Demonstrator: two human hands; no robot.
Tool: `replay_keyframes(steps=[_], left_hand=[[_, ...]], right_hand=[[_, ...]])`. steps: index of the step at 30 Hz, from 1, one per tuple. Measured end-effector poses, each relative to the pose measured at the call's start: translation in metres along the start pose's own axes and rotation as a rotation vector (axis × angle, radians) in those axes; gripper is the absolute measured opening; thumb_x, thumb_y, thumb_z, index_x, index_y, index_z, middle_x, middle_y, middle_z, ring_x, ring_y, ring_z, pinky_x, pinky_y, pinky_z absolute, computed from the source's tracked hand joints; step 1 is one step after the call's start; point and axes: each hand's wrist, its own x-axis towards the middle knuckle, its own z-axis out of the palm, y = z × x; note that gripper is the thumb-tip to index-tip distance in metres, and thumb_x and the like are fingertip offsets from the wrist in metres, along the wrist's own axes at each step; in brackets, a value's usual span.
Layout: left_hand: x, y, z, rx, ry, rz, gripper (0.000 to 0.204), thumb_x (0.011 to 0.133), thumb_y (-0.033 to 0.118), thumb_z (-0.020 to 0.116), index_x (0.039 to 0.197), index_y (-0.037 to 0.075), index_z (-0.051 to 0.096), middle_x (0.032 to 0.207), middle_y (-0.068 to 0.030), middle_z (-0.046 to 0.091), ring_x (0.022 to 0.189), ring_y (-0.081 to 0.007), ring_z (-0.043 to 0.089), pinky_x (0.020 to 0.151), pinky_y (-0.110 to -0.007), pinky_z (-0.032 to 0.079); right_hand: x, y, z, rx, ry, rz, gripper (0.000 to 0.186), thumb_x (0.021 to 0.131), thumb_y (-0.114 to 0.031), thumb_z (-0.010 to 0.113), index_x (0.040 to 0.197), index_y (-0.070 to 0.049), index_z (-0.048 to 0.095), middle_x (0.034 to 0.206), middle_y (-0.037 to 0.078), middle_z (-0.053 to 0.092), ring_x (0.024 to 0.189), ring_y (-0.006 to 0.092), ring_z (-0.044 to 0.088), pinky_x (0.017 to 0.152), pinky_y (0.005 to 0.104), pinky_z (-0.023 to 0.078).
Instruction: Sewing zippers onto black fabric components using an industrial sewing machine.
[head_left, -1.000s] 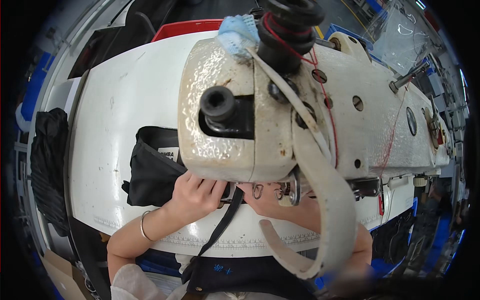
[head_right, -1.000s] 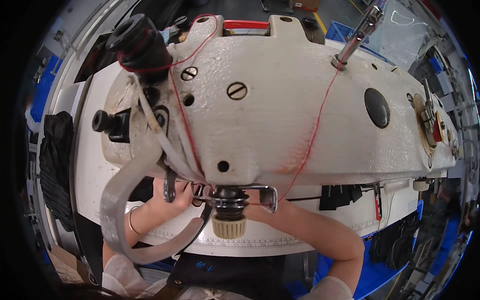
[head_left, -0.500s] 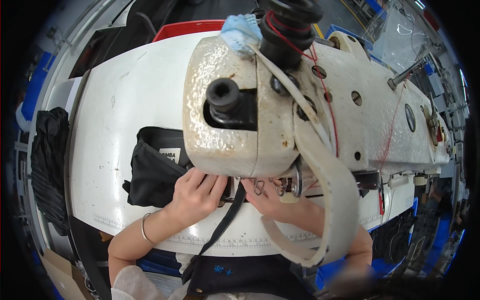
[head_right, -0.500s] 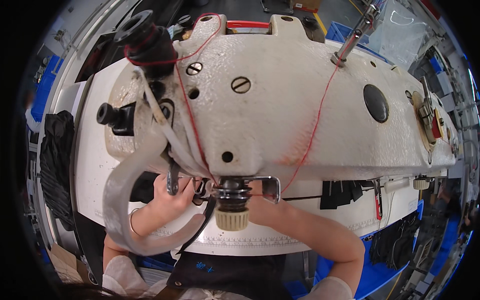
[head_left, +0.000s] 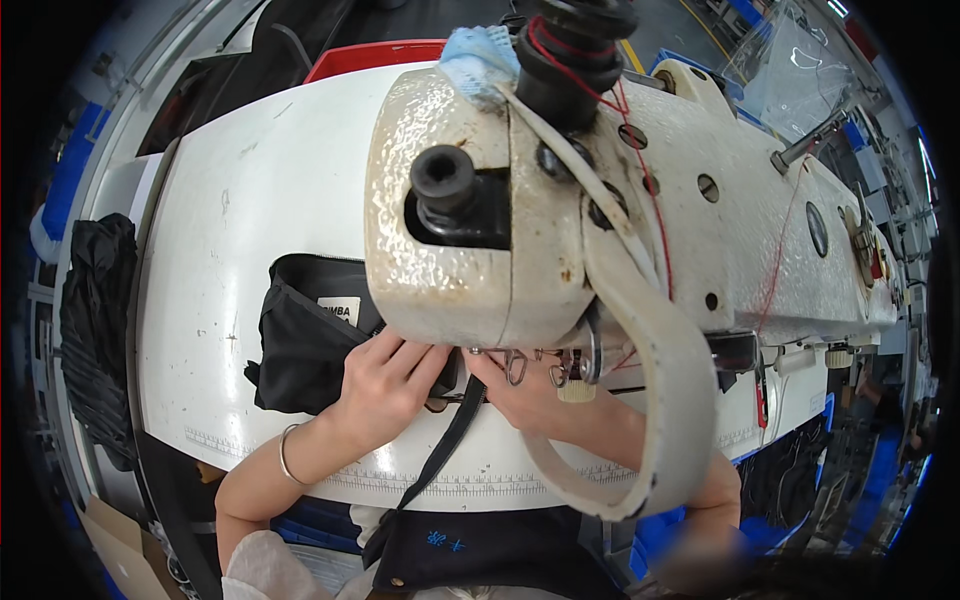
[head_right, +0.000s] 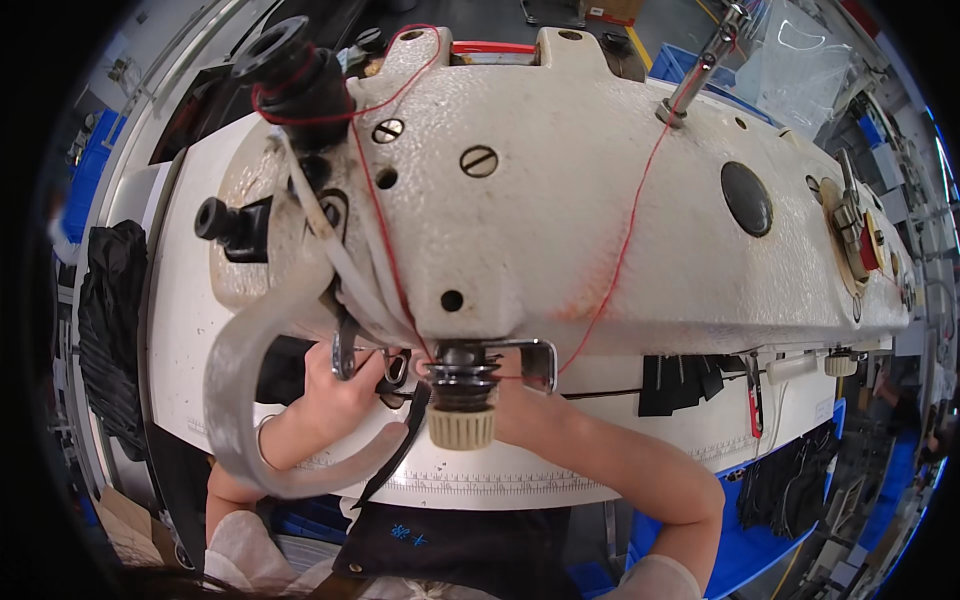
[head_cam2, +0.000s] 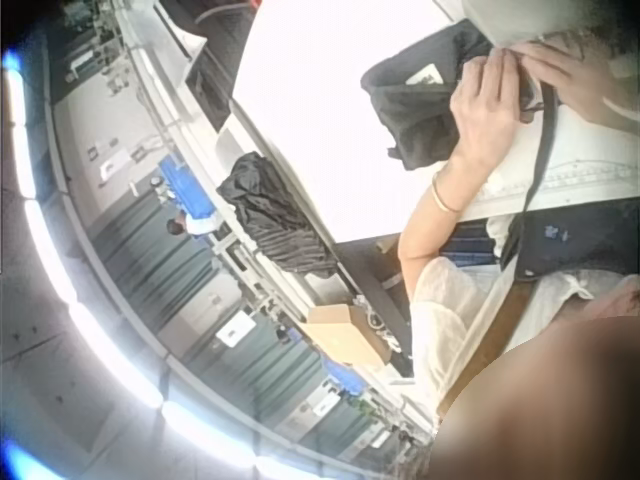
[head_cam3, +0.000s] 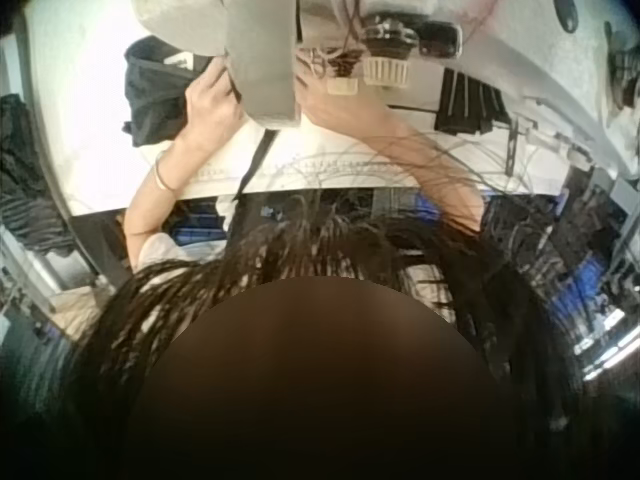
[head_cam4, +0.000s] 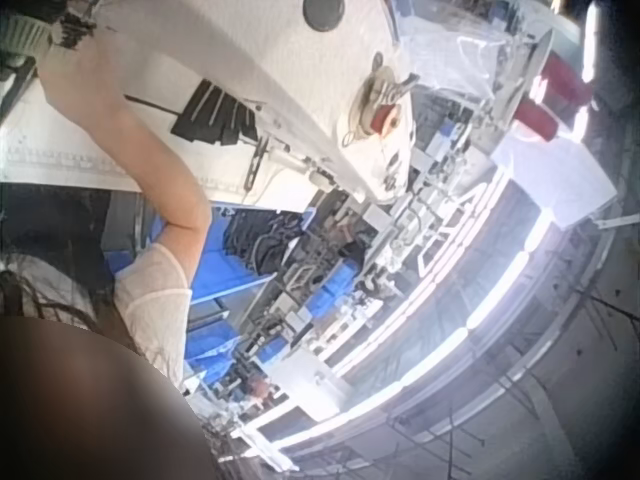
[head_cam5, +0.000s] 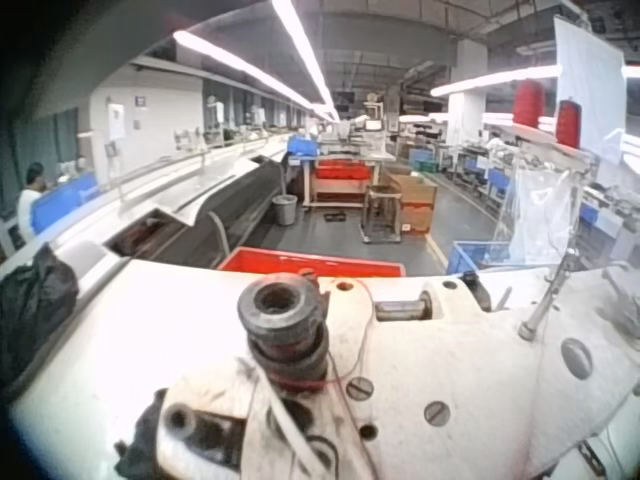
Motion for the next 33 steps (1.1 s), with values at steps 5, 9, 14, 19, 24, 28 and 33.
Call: replay_keyframes(steps=[5, 9, 14, 19, 24, 28, 33], left_hand=[[-0.001, -0.001, -0.002, -0.143, -0.042, -0.170, 0.045, 0.049, -0.002, 0.065, 0.093, 0.000, 0.066, 0.094, -0.0087, 0.063, 0.086, -0.0298, 0.059, 0.066, -0.033, 0.053], [-0.001, -0.006, -0.003, -0.213, -0.063, -0.195, 0.048, 0.045, -0.005, 0.066, 0.093, 0.001, 0.067, 0.091, -0.0093, 0.065, 0.086, -0.0304, 0.059, 0.065, -0.034, 0.053], [0.001, -0.004, -0.004, -0.276, -0.122, -0.230, 0.042, 0.043, -0.002, 0.068, 0.085, 0.004, 0.066, 0.075, -0.0085, 0.064, 0.072, -0.0288, 0.062, 0.058, -0.035, 0.050], [0.010, -0.001, 0.003, -0.275, -0.106, -0.156, 0.044, 0.041, 0.002, 0.069, 0.085, 0.004, 0.067, 0.069, -0.0084, 0.060, 0.063, -0.0281, 0.060, 0.057, -0.039, 0.047], [-0.022, -0.003, 0.021, -0.335, -0.200, -0.307, 0.040, 0.043, 0.002, 0.069, 0.083, 0.004, 0.068, 0.070, -0.0093, 0.062, 0.065, -0.0283, 0.061, 0.060, -0.040, 0.048], [-0.034, -0.008, 0.028, -0.302, -0.206, -0.216, 0.033, 0.047, 0.003, 0.068, 0.079, 0.002, 0.068, 0.075, -0.0118, 0.065, 0.067, -0.0288, 0.063, 0.061, -0.041, 0.049], [0.008, 0.002, 0.005, -0.319, -0.072, -0.139, 0.030, 0.056, 0.005, 0.064, 0.085, -0.002, 0.067, 0.082, -0.0157, 0.067, 0.068, -0.0299, 0.063, 0.061, -0.042, 0.049]], right_hand=[[-0.003, 0.005, -0.011, 0.117, 0.082, 0.084, 0.038, 0.078, -0.014, 0.055, 0.113, 0.000, 0.060, 0.090, 0.008, 0.061, 0.087, 0.0186, 0.059, 0.084, 0.0342, 0.048], [-0.006, 0.005, -0.021, 0.089, 0.016, 0.042, 0.037, 0.078, -0.013, 0.055, 0.112, -0.001, 0.062, 0.090, 0.007, 0.061, 0.088, 0.0190, 0.060, 0.088, 0.0365, 0.047], [-0.008, -0.016, -0.003, 0.439, 0.170, 0.397, 0.032, 0.074, -0.011, 0.059, 0.105, -0.008, 0.062, 0.106, 0.004, 0.063, 0.103, 0.0173, 0.058, 0.078, 0.0351, 0.049], [-0.010, -0.005, -0.014, 0.430, 0.194, 0.399, 0.025, 0.058, -0.009, 0.065, 0.082, -0.009, 0.067, 0.077, 0.003, 0.063, 0.074, 0.0179, 0.060, 0.059, 0.0320, 0.050], [-0.023, -0.029, 0.018, 0.533, 0.024, 0.196, 0.008, 0.050, -0.015, 0.064, 0.053, -0.010, 0.058, 0.069, 0.003, 0.058, 0.070, 0.0189, 0.055, 0.043, 0.0284, 0.046], [-0.019, -0.022, 0.012, 0.621, 0.012, 0.197, 0.010, 0.048, -0.016, 0.063, 0.050, -0.011, 0.055, 0.071, 0.004, 0.058, 0.071, 0.0182, 0.056, 0.046, 0.0283, 0.049], [-0.021, -0.017, 0.006, 0.298, 0.100, 0.165, 0.008, 0.049, -0.016, 0.063, 0.051, -0.011, 0.057, 0.082, 0.006, 0.058, 0.074, 0.0179, 0.057, 0.052, 0.0273, 0.053]])
